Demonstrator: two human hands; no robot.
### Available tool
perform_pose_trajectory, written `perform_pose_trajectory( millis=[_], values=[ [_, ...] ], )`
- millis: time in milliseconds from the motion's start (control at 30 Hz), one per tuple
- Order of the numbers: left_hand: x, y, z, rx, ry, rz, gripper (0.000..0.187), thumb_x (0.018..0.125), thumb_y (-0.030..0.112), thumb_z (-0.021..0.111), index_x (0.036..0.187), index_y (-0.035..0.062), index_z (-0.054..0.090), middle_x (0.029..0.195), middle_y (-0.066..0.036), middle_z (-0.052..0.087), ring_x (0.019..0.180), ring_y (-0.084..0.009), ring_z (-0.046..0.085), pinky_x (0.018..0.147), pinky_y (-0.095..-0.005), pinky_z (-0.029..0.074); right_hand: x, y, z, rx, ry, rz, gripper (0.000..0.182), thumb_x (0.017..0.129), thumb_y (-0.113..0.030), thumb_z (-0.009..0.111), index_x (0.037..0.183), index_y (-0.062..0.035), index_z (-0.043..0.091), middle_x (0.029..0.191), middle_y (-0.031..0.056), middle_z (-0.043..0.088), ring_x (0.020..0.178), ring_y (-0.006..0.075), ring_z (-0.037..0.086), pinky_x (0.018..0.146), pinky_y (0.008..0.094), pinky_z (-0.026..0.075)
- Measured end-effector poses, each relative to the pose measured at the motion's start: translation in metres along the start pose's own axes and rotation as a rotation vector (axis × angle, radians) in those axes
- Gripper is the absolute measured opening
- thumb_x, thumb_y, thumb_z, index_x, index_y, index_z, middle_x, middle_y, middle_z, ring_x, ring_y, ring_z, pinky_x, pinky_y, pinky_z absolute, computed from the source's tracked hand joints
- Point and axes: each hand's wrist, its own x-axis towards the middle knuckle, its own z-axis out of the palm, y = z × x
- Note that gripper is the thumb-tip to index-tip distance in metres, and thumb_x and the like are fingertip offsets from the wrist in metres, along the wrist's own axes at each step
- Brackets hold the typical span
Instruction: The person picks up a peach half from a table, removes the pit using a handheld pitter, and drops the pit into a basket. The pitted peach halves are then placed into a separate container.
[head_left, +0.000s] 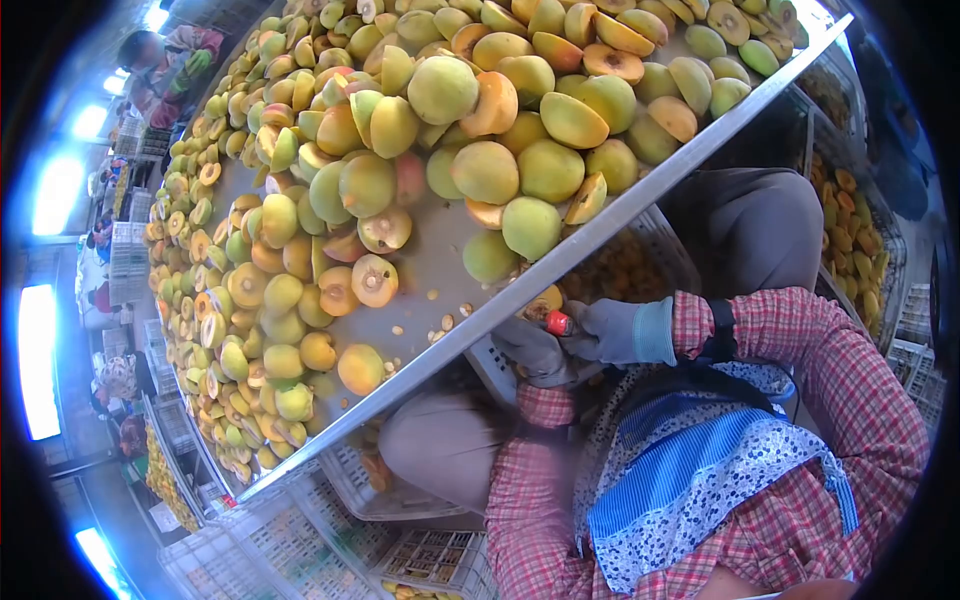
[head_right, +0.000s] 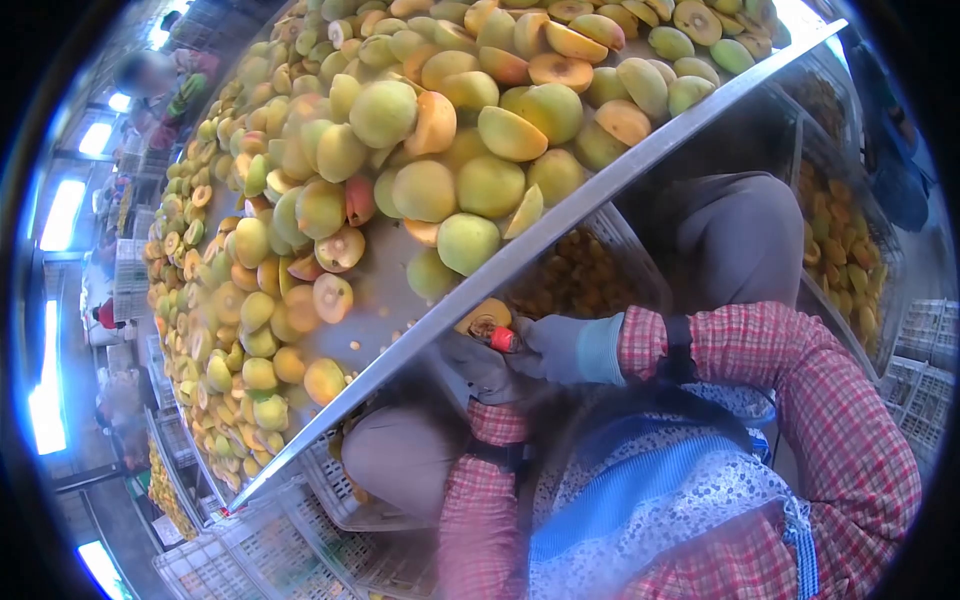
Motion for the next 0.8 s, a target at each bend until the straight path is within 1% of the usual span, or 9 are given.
perform_pose_trajectory(
  millis=[133,233,300,333,433,533,600,733,800],
  values=[
    [0.003,-0.007,-0.001,-0.295,-0.059,-0.142,0.029,0.089,0.016,0.043,0.109,-0.0042,0.048,0.099,-0.022,0.054,0.084,-0.0380,0.054,0.072,-0.0444,0.044,0.006,0.021,0.010,-0.052,0.065,-0.154,0.050,0.091,-0.037,0.046,0.128,-0.0072,0.033,0.064,0.0056,0.054,0.047,0.0121,0.051,0.045,0.0252,0.044],
    [0.003,-0.018,-0.005,-0.004,-0.123,0.069,0.029,0.089,0.016,0.042,0.109,-0.0043,0.048,0.100,-0.022,0.054,0.084,-0.0377,0.054,0.073,-0.0449,0.043,-0.013,-0.026,-0.013,0.122,-0.132,0.142,0.051,0.091,-0.038,0.046,0.129,-0.0077,0.032,0.064,0.0062,0.054,0.049,0.0130,0.052,0.046,0.0263,0.045],
    [0.005,-0.013,-0.005,0.064,-0.105,0.123,0.032,0.092,0.020,0.039,0.109,-0.0048,0.049,0.099,-0.019,0.054,0.082,-0.0342,0.055,0.072,-0.0434,0.044,-0.017,-0.037,-0.018,0.101,-0.084,0.195,0.045,0.088,-0.038,0.051,0.118,-0.0042,0.046,0.076,0.0154,0.058,0.063,0.0255,0.057,0.062,0.0304,0.047],
    [0.009,-0.001,-0.007,0.065,-0.108,0.119,0.032,0.092,0.020,0.039,0.109,-0.0048,0.049,0.099,-0.019,0.054,0.082,-0.0342,0.055,0.072,-0.0434,0.044,-0.019,-0.038,-0.019,0.104,-0.087,0.198,0.045,0.088,-0.038,0.051,0.118,-0.0042,0.046,0.076,0.0154,0.058,0.063,0.0255,0.057,0.062,0.0304,0.047],
    [0.017,0.017,-0.008,-0.063,-0.108,0.119,0.036,0.094,0.025,0.037,0.107,-0.0054,0.050,0.098,-0.016,0.054,0.080,-0.0279,0.056,0.070,-0.0398,0.046,-0.017,-0.036,-0.021,0.363,-0.206,0.293,0.046,0.088,-0.041,0.049,0.118,-0.0061,0.045,0.070,0.0108,0.057,0.054,0.0197,0.055,0.054,0.0296,0.046],
    [0.019,0.016,-0.006,-0.328,-0.113,-0.160,0.038,0.095,0.028,0.037,0.105,-0.0059,0.051,0.097,-0.014,0.053,0.079,-0.0227,0.056,0.069,-0.0358,0.048,-0.012,-0.027,-0.019,0.332,-0.268,0.308,0.049,0.090,-0.044,0.044,0.122,-0.0080,0.035,0.063,0.0047,0.053,0.044,0.0129,0.052,0.041,0.0251,0.046],
    [0.021,0.019,-0.011,0.247,-0.114,0.219,0.039,0.095,0.029,0.035,0.103,-0.0061,0.052,0.096,-0.014,0.054,0.079,-0.0205,0.056,0.069,-0.0350,0.048,-0.012,-0.028,-0.017,0.212,-0.207,0.305,0.049,0.089,-0.044,0.044,0.119,-0.0063,0.036,0.062,0.0049,0.053,0.044,0.0131,0.053,0.041,0.0248,0.046],
    [0.006,-0.012,0.003,-0.096,0.024,0.057,0.037,0.093,0.027,0.040,0.106,-0.0059,0.050,0.096,-0.016,0.055,0.079,-0.0248,0.057,0.068,-0.0373,0.048,-0.013,-0.028,-0.017,0.229,-0.177,0.254,0.048,0.089,-0.045,0.043,0.115,-0.0050,0.038,0.061,0.0049,0.053,0.043,0.0132,0.052,0.040,0.0252,0.045],
    [-0.015,-0.063,0.005,0.629,0.070,0.421,0.039,0.089,0.025,0.047,0.112,-0.0064,0.047,0.102,-0.019,0.054,0.086,-0.0299,0.057,0.071,-0.0385,0.047,-0.011,-0.023,-0.016,0.378,-0.277,0.262,0.047,0.089,-0.046,0.044,0.110,-0.0047,0.042,0.059,0.0047,0.051,0.043,0.0130,0.051,0.039,0.0253,0.044]
  ],
)
